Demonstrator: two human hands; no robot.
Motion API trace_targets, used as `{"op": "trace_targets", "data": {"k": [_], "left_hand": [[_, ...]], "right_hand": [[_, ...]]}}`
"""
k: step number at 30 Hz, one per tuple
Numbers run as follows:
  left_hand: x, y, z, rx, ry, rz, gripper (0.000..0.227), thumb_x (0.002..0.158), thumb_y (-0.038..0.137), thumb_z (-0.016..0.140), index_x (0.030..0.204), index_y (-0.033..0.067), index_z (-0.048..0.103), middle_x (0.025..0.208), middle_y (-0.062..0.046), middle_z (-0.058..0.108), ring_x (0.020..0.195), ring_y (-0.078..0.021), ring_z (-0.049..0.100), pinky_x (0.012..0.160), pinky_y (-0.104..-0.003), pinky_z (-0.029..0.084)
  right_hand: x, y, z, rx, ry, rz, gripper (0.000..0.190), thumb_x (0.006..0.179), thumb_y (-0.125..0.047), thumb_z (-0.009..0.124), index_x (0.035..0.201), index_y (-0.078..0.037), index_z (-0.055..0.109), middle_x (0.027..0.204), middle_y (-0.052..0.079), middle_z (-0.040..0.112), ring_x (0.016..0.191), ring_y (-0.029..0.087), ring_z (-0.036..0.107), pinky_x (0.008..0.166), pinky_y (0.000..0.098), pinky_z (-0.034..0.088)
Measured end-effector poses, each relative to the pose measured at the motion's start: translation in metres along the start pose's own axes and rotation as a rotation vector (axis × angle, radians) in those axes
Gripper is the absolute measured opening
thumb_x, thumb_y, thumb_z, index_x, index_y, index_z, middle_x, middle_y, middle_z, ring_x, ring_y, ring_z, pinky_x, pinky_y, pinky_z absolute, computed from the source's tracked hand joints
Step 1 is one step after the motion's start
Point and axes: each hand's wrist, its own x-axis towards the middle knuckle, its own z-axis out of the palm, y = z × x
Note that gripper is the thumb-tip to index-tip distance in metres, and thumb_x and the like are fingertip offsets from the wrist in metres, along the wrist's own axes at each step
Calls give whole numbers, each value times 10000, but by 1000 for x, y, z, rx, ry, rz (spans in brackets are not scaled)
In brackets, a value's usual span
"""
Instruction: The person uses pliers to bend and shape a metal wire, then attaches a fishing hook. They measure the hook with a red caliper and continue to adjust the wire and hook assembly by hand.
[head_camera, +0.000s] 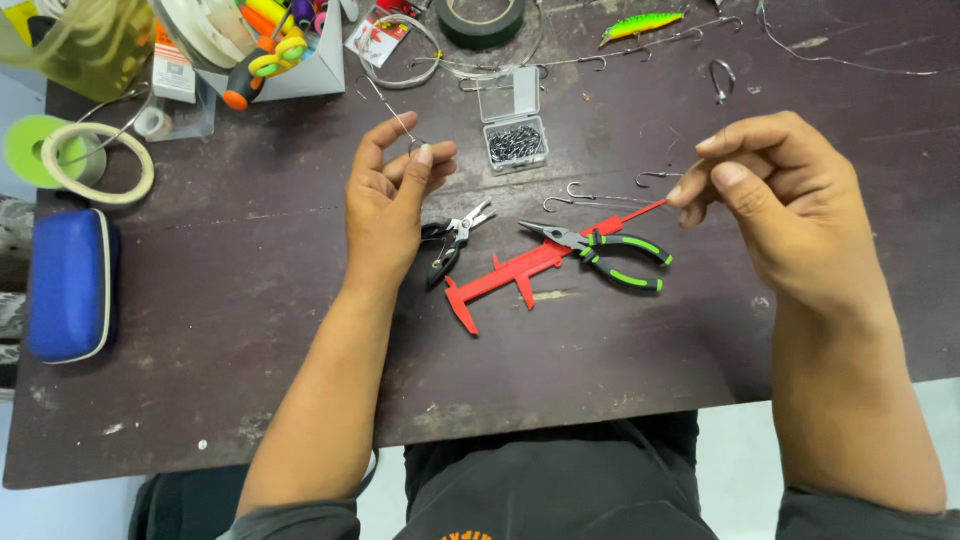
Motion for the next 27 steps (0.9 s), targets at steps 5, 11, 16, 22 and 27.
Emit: {"op": "trace_targets", "data": {"k": [5,11,16,22,27], "left_hand": [[-1,-2,2,-4,12,-70,380,1005,197,605,1356,97,499,1111,-153,770,958,-212,767,830,-272,629],[-4,-11,14,-160,19,-188,411,984,142,620,1370,92,487,1179,-195,721,936,-223,763,676,-291,672],[-9,-9,20,-200,-36,-212,427,990,127,602,1394,100,468,1225,-185,692,945,-246,759,713,-332,677],[-12,-15,19,-346,-62,-212,430,1017,65,590,1426,92,460,1232,-177,707,1006,-287,763,815,-427,694],[-10,-21,17,-535,-39,-219,437,1011,41,610,1424,74,471,1254,-201,694,1108,-344,725,916,-505,652]], "right_hand": [[2,5,-12,50,121,-4,120,1142,-32,476,1261,-22,495,955,212,628,908,259,690,798,325,586],[14,25,-1,209,63,189,125,1056,-44,460,1159,-112,485,996,208,688,846,259,669,811,312,556],[21,36,32,275,-81,186,194,1031,49,361,1113,-97,458,923,182,653,798,246,661,763,302,520],[28,51,64,397,-120,162,178,1076,-197,383,1144,-52,460,685,10,305,542,106,299,510,274,373],[28,45,89,300,-184,156,217,1074,-148,383,1263,-54,435,684,118,556,573,182,550,588,276,422]]}}
